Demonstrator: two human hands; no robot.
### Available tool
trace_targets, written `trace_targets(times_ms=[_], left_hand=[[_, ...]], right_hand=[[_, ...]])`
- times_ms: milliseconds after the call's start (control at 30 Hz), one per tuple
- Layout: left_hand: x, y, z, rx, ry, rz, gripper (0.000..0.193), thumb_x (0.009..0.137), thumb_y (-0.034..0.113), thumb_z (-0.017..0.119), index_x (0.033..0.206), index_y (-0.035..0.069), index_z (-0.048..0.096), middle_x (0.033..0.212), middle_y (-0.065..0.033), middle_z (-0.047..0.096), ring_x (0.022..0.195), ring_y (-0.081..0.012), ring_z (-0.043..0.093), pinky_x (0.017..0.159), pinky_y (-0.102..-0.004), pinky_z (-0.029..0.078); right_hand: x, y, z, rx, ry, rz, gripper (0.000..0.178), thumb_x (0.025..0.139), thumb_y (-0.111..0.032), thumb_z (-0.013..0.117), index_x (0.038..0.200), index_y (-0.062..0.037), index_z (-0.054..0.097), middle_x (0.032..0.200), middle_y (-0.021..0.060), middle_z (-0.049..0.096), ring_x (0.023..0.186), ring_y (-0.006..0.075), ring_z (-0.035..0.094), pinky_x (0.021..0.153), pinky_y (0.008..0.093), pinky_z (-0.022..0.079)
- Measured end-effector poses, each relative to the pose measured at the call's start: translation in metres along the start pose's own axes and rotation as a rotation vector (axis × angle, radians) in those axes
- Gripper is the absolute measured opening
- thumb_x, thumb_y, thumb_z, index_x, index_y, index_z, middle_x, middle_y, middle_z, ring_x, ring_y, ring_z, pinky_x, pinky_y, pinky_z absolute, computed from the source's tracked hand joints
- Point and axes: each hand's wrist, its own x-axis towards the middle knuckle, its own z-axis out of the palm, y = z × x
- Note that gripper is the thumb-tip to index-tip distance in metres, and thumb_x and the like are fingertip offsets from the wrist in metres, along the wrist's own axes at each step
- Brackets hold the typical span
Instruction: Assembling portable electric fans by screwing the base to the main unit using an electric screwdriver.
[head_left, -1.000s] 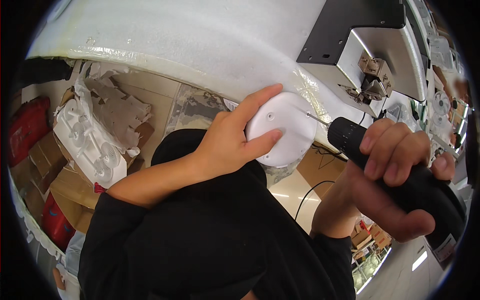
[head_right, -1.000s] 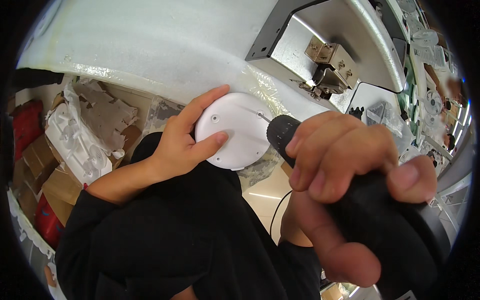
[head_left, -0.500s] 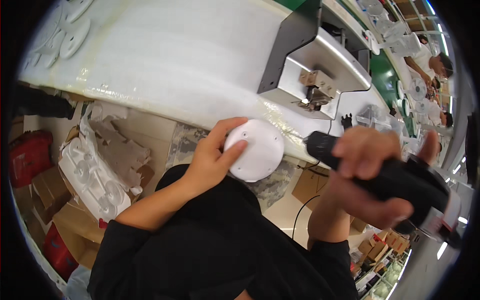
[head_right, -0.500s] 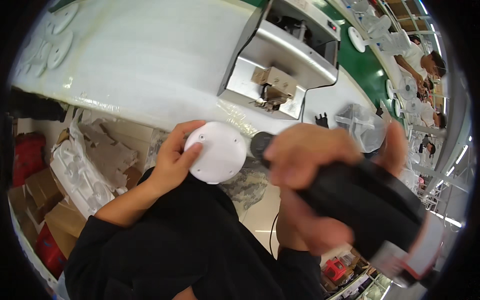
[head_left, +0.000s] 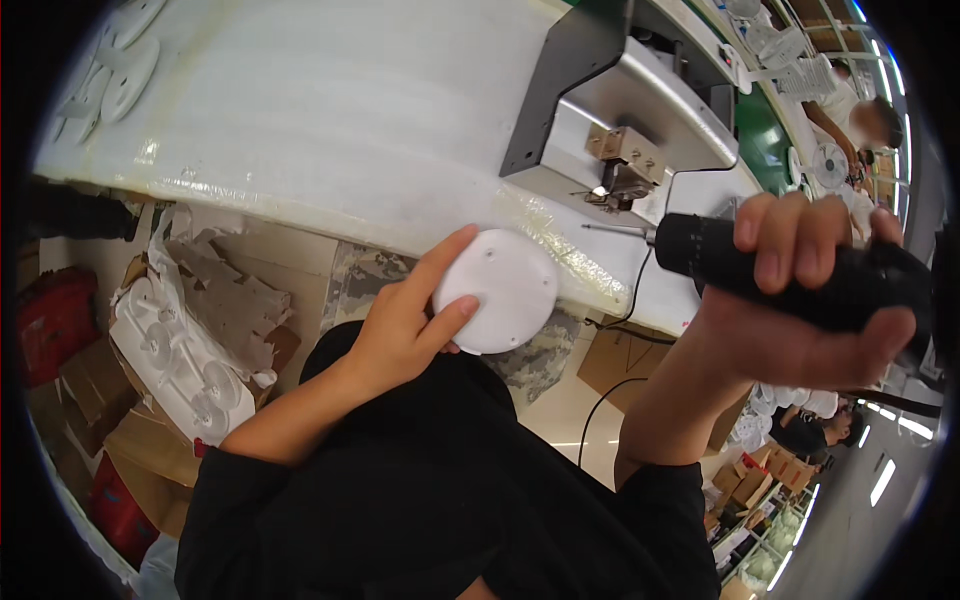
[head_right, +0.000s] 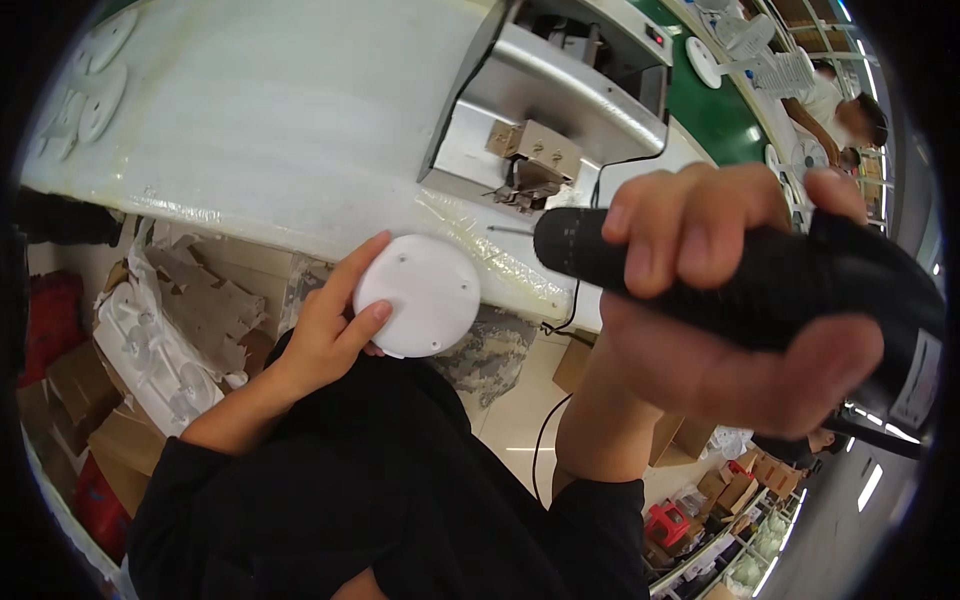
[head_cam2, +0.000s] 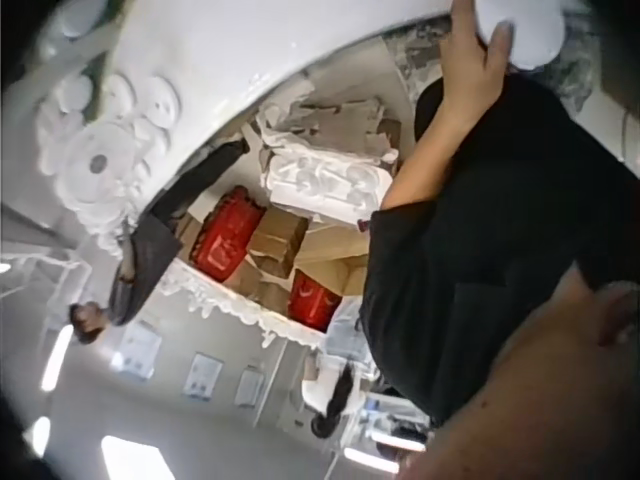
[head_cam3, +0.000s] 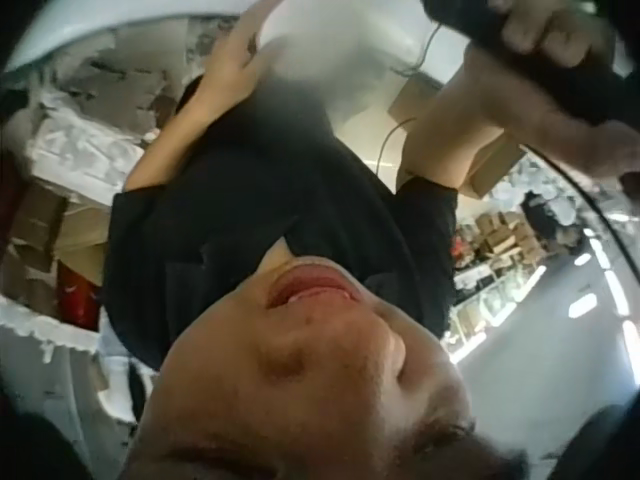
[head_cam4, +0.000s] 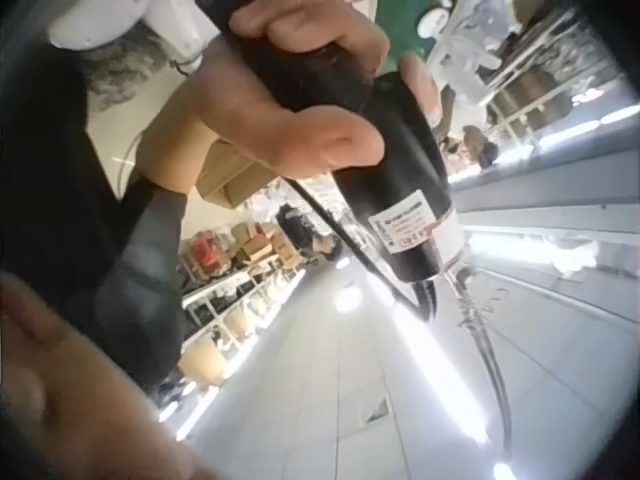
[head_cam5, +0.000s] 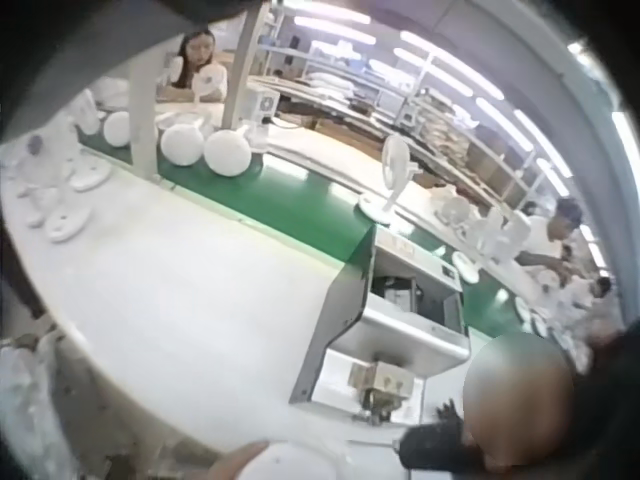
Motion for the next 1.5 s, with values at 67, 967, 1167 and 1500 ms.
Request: trace_targets(times_ms=[67,967,1167,1500], left_hand=[[0.006,-0.004,0.001,-0.027,-0.032,0.032,0.051,0.092,0.017,0.056,0.14,0.008,0.041,0.093,-0.0143,0.065,0.057,-0.0192,0.06,0.058,-0.0278,0.048],[0.013,-0.014,-0.003,0.029,0.007,0.08,0.053,0.087,0.021,0.06,0.137,0.008,0.048,0.077,-0.0147,0.066,0.057,-0.0219,0.059,0.055,-0.0296,0.046],[0.014,-0.015,-0.003,0.039,0.003,0.072,0.053,0.086,0.021,0.061,0.136,0.009,0.048,0.077,-0.0148,0.067,0.057,-0.0222,0.06,0.055,-0.0296,0.046],[0.013,-0.011,-0.006,-0.035,-0.018,0.001,0.051,0.086,0.018,0.061,0.135,0.009,0.051,0.078,-0.0133,0.066,0.055,-0.0187,0.058,0.053,-0.0281,0.046]], right_hand=[[-0.01,0.0,0.013,0.007,0.018,0.049,0.058,0.086,-0.056,0.049,0.123,-0.0112,0.05,0.075,-0.0009,0.052,0.057,0.0111,0.05,0.063,0.0317,0.043],[-0.028,0.038,0.037,-0.06,-0.142,0.151,0.065,0.084,-0.062,0.05,0.13,-0.0146,0.046,0.076,-0.0014,0.052,0.06,0.0098,0.05,0.065,0.0318,0.043],[-0.024,0.049,0.039,-0.079,-0.183,0.146,0.061,0.085,-0.062,0.051,0.124,-0.015,0.047,0.073,-0.0021,0.052,0.056,0.0095,0.049,0.062,0.0308,0.044],[-0.023,0.069,0.039,-0.074,-0.206,0.171,0.054,0.086,-0.058,0.053,0.114,-0.0114,0.047,0.069,-0.0001,0.053,0.051,0.0105,0.048,0.056,0.0284,0.046]])
